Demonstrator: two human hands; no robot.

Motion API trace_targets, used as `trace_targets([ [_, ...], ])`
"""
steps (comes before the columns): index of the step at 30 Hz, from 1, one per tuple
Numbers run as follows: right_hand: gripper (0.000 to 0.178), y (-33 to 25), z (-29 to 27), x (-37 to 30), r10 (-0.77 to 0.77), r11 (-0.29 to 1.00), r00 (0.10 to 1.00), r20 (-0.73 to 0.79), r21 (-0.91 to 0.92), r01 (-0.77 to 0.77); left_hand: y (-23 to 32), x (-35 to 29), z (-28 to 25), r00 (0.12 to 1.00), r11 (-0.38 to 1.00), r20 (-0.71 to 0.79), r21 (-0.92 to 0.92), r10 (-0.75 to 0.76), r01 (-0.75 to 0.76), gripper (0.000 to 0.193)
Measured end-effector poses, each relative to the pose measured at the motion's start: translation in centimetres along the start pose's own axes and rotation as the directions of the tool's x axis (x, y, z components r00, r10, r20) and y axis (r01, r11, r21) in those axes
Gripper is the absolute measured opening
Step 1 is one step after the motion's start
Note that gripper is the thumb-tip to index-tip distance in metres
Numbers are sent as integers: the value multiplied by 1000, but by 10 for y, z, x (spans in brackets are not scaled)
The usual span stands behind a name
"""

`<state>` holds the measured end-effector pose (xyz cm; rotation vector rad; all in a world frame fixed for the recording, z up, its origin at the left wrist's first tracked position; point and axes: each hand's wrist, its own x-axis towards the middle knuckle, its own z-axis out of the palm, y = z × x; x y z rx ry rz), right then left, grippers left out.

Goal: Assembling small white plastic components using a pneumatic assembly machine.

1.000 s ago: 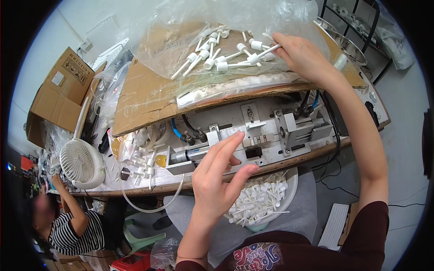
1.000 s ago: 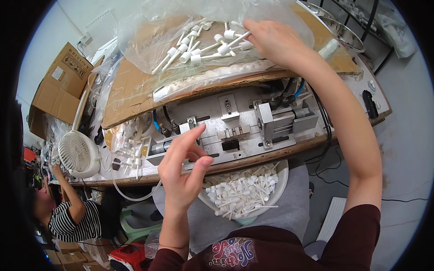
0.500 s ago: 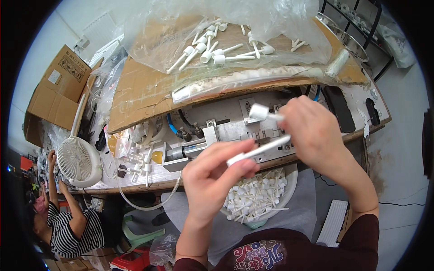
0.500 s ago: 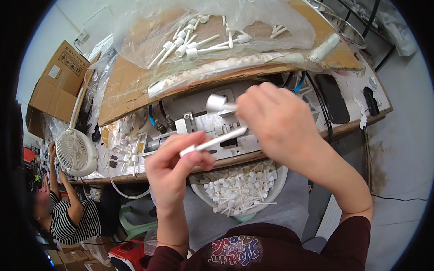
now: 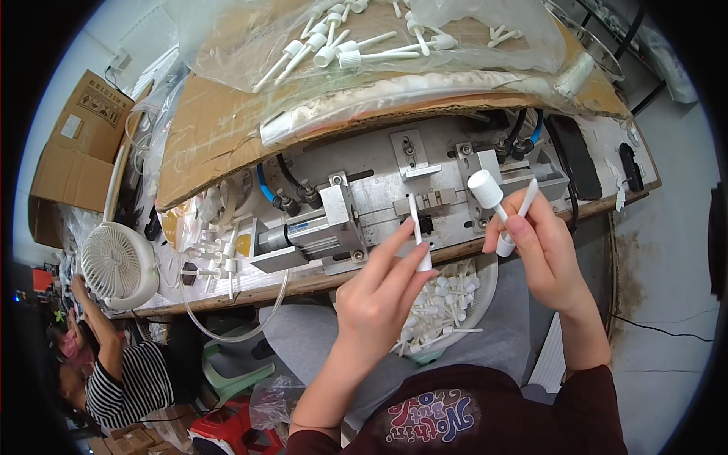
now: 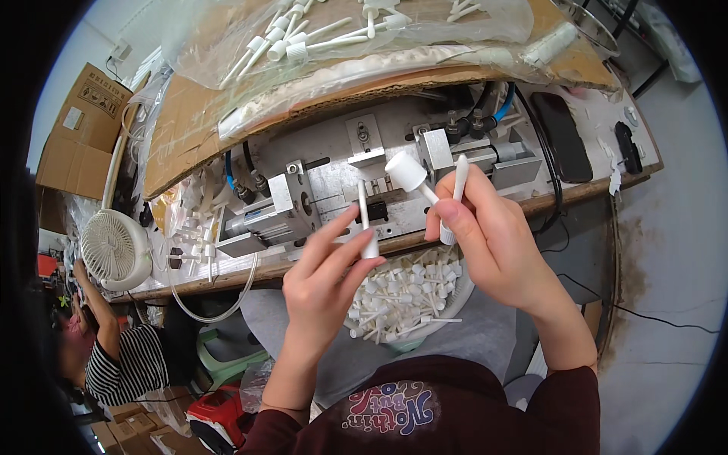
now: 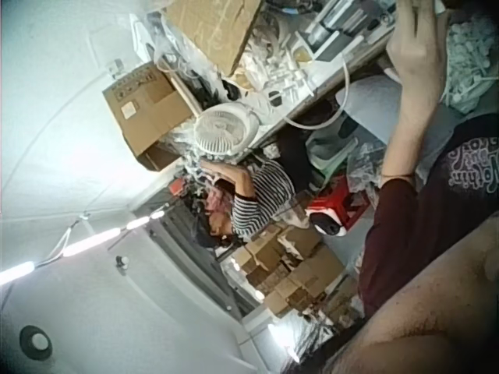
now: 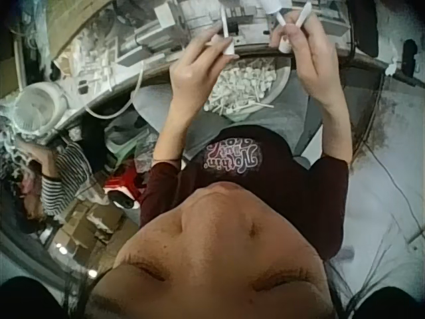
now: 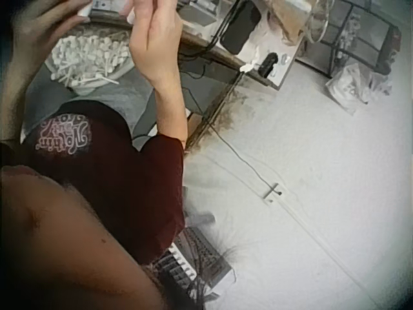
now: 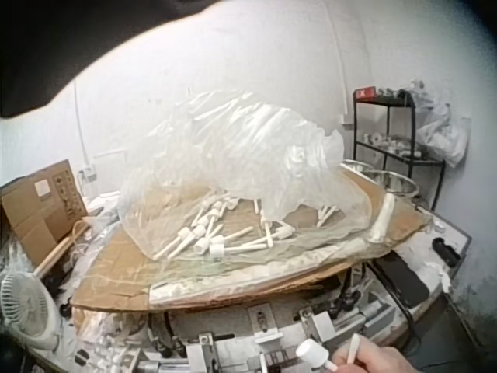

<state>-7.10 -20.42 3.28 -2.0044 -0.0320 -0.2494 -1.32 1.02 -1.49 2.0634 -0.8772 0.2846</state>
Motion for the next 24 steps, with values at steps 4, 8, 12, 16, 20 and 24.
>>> trace_targets([
  [4, 7, 5, -2, -4, -122, 983, 992, 27, -135, 124, 1, 9, 4, 983, 911, 109, 372, 147, -178, 29],
  [8, 11, 19, -3, -7, -362, 847, 932, 30, -405, 343, -2, 20, 3, 981, 913, 131, 365, 143, -182, 30],
  [12, 17, 27, -2, -3, -533, 609, 833, 148, -616, 499, -5, 16, 2, 987, 935, 116, 322, 115, -146, 30],
  [16, 23, 34, 0, -1, -626, 366, 735, 262, -733, 573, 6, 18, -10, 964, 912, 198, -333, -178, 237, 25],
  [20, 24, 30, 12, 3, -669, 307, 666, 330, -694, 652, 12, 13, -26, 893, 622, 382, -646, -239, 443, 22],
  [24, 29, 23, 30, 7, -687, 403, 703, 184, -709, 579, 15, 8, -18, 958, 781, 210, -558, -194, 280, 17],
])
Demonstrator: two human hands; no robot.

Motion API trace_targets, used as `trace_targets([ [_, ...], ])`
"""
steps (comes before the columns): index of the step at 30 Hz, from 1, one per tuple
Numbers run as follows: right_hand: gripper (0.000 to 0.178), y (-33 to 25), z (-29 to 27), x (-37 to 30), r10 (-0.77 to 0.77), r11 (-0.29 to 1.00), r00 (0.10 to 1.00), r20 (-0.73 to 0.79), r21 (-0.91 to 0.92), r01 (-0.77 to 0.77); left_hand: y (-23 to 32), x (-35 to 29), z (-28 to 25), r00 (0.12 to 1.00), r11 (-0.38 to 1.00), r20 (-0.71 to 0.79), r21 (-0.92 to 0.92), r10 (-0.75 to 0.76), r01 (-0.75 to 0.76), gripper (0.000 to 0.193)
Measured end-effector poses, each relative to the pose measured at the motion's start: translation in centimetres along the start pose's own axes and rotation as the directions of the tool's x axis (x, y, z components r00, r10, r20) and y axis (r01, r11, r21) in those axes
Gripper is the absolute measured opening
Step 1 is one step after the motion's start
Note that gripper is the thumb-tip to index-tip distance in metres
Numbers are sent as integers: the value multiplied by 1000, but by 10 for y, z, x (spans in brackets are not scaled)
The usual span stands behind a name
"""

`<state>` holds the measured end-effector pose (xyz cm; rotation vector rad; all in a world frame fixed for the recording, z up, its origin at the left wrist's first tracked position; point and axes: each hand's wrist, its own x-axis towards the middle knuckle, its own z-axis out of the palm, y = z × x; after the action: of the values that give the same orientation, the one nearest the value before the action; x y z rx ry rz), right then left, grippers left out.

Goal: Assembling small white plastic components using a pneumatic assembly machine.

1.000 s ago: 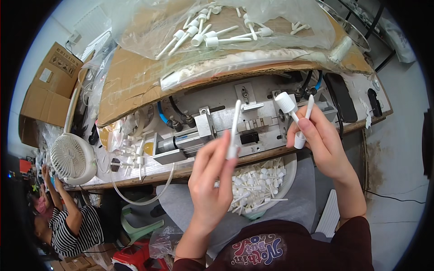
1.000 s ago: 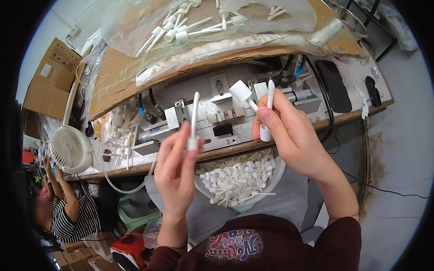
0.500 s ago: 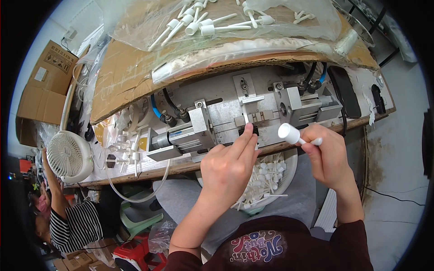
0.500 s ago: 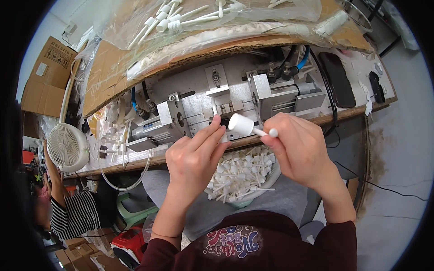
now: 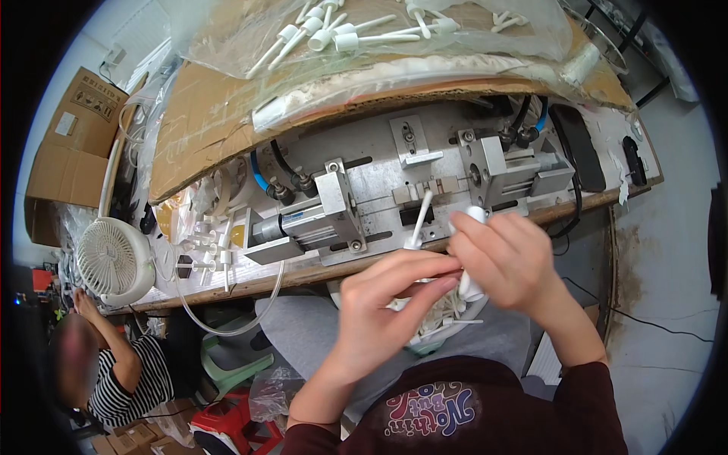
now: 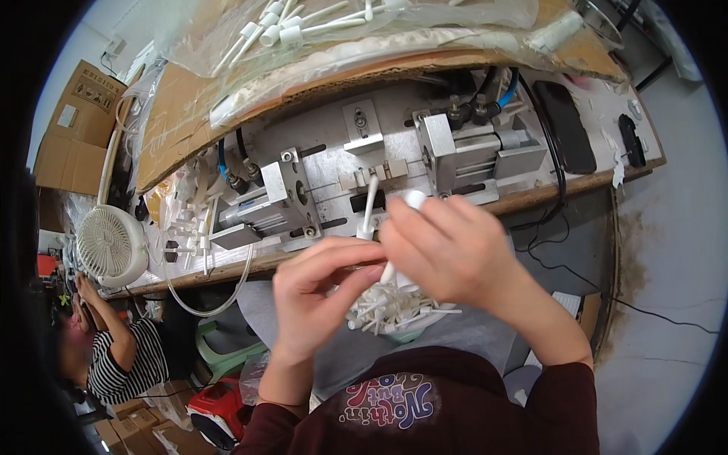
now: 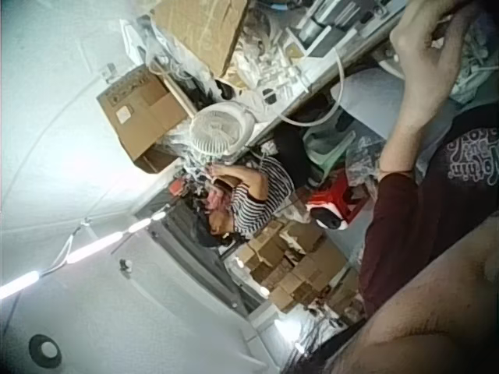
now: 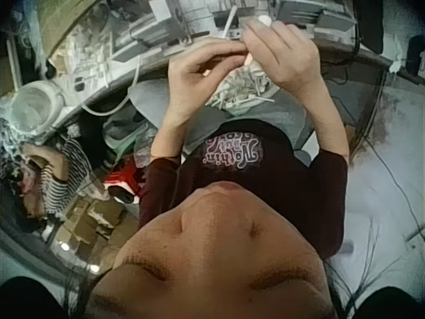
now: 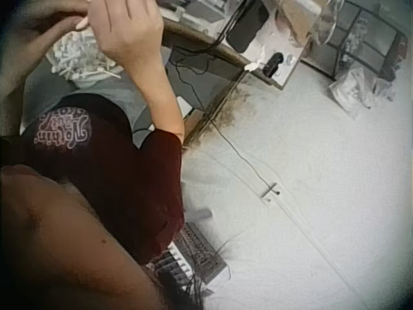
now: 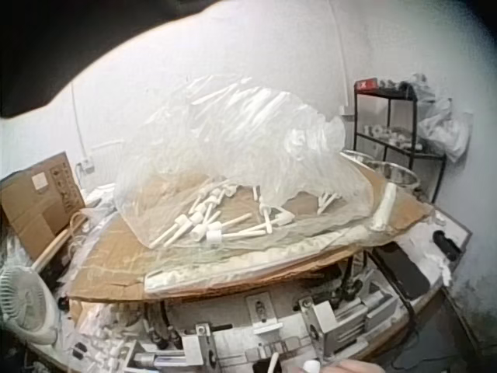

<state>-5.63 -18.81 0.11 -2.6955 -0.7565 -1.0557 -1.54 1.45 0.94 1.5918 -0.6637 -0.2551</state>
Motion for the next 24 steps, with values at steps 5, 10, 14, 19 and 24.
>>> trace_targets([
  [5, 39, -10, 28, 1, 142, 989, 979, -147, 56, -136, -7, -8, 11, 998, 982, -53, -190, -34, 23, 34],
  [10, 37, -20, 27, 12, 337, 939, 939, -72, 101, -329, -12, -9, 13, 989, 990, -49, 27, 140, -139, 48],
  [14, 19, -18, 31, 13, 422, 887, 893, -154, 272, -372, -14, -10, 8, 942, 944, -119, 146, 313, -295, 38],
  [19, 21, -17, 9, 2, 759, 345, 636, 140, 741, -575, -24, -6, 6, 907, 860, -68, 355, 415, -367, 32],
  [24, 21, -22, -5, -10, 796, 295, 584, 157, 742, -602, -54, 2, 17, 922, 824, -65, 477, 381, -306, 30],
])
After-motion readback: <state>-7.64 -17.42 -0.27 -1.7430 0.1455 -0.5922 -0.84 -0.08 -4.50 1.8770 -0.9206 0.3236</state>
